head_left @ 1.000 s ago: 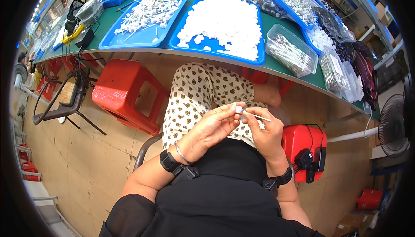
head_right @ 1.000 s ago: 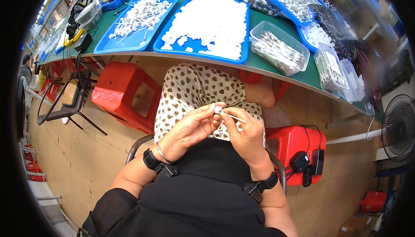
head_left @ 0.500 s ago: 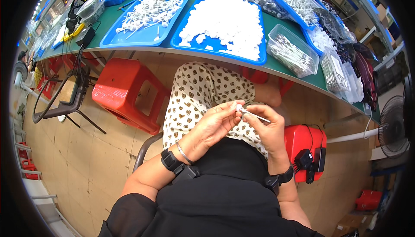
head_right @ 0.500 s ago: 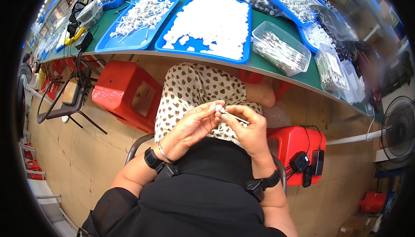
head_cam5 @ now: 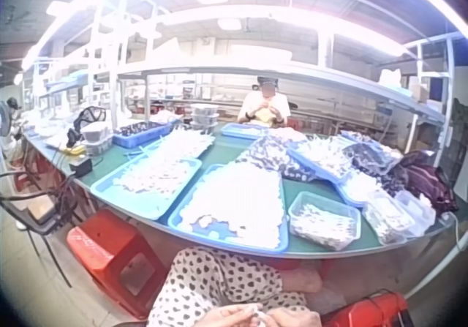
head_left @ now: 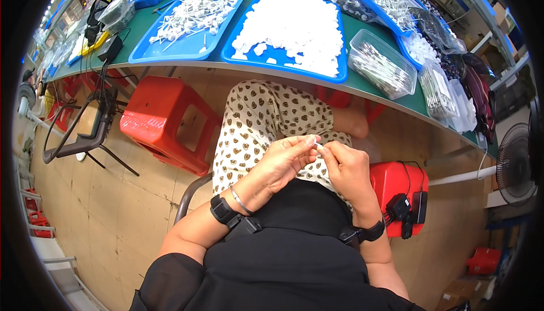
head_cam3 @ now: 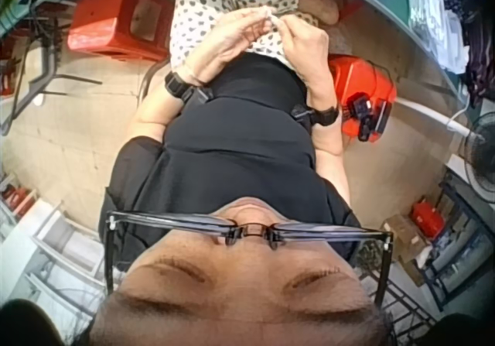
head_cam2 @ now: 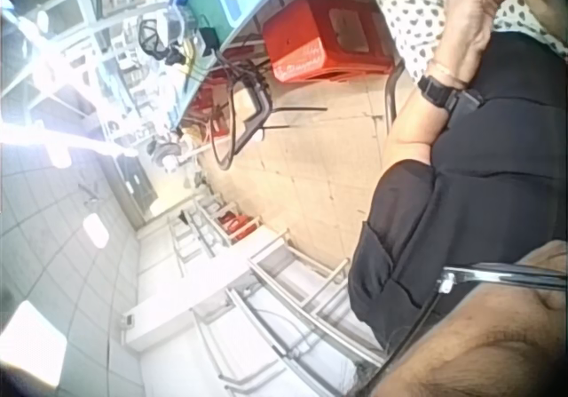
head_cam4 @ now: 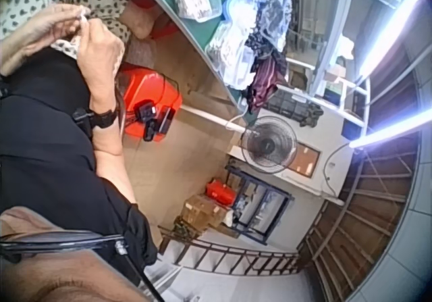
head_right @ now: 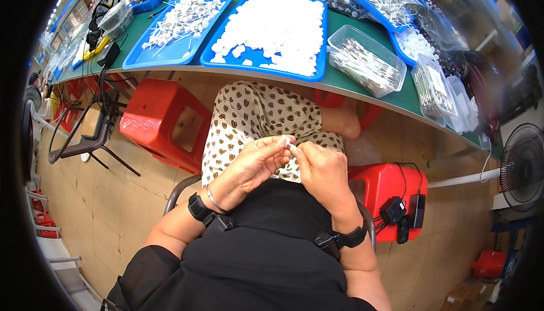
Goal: Assembling small white plastic components by inserting metal pins or smaller parts into them.
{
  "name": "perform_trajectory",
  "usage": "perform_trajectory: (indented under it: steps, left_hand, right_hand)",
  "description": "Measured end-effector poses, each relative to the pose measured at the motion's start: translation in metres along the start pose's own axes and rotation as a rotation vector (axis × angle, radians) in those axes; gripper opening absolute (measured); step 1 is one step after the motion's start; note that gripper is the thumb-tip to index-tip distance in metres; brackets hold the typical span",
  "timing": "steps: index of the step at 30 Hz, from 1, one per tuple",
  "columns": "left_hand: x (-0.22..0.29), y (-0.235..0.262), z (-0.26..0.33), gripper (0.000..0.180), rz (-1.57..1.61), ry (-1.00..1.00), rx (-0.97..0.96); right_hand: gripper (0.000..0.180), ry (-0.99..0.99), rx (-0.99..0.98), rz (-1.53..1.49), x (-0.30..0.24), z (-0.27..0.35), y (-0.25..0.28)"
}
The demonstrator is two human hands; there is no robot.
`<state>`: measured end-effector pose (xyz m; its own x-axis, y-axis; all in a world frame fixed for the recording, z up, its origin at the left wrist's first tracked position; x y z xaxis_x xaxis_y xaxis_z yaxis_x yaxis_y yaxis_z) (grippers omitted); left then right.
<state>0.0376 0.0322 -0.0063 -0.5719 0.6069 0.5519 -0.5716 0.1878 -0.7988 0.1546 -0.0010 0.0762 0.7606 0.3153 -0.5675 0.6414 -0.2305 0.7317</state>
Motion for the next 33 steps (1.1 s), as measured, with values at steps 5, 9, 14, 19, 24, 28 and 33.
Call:
perform_trajectory:
  steps: [5,9,14,19,24,28,33]
  left_hand:
    - [-0.01,0.0,-0.001,0.026,0.085,0.06,-0.043]
    - [-0.014,0.002,-0.003,0.026,0.096,0.086,-0.079]
    - [-0.006,0.012,-0.007,0.02,0.183,0.118,0.035]
    - [-0.004,0.014,-0.004,0.016,0.429,0.245,0.011]
    - [0.016,-0.005,0.001,0.016,0.332,0.215,-0.125]
    - [0.061,-0.016,-0.005,0.016,0.061,-0.025,-0.155]
    - [0.225,-0.015,0.001,0.024,-0.364,-0.834,0.058]
  right_hand:
    - [0.016,0.067,0.035,0.03,0.0,0.0,-0.005]
    - [0.016,0.083,0.038,0.004,0.006,0.001,-0.01]
    - [0.012,-0.061,0.001,-0.173,0.018,-0.003,-0.017]
    - [0.012,0.001,-0.078,-0.294,0.015,-0.011,-0.016]
    - [0.013,0.192,-0.068,-0.21,0.002,-0.025,-0.001]
    - [0.022,0.314,0.026,-0.031,-0.017,-0.049,0.017]
    - [0.019,0.165,0.403,0.056,0.018,-0.101,0.103]
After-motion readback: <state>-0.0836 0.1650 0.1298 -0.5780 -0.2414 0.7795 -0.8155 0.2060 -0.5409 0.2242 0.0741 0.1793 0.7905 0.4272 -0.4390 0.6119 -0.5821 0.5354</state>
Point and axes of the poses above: each hand's wrist, its own z-axis away from the middle knuckle, its own y-axis out of the back of the hand, x = y × z, the point moved 6 cm from there along -z, towards the middle knuckle, and after that the axes turned 1 degree about z, right-handed, at the moved point
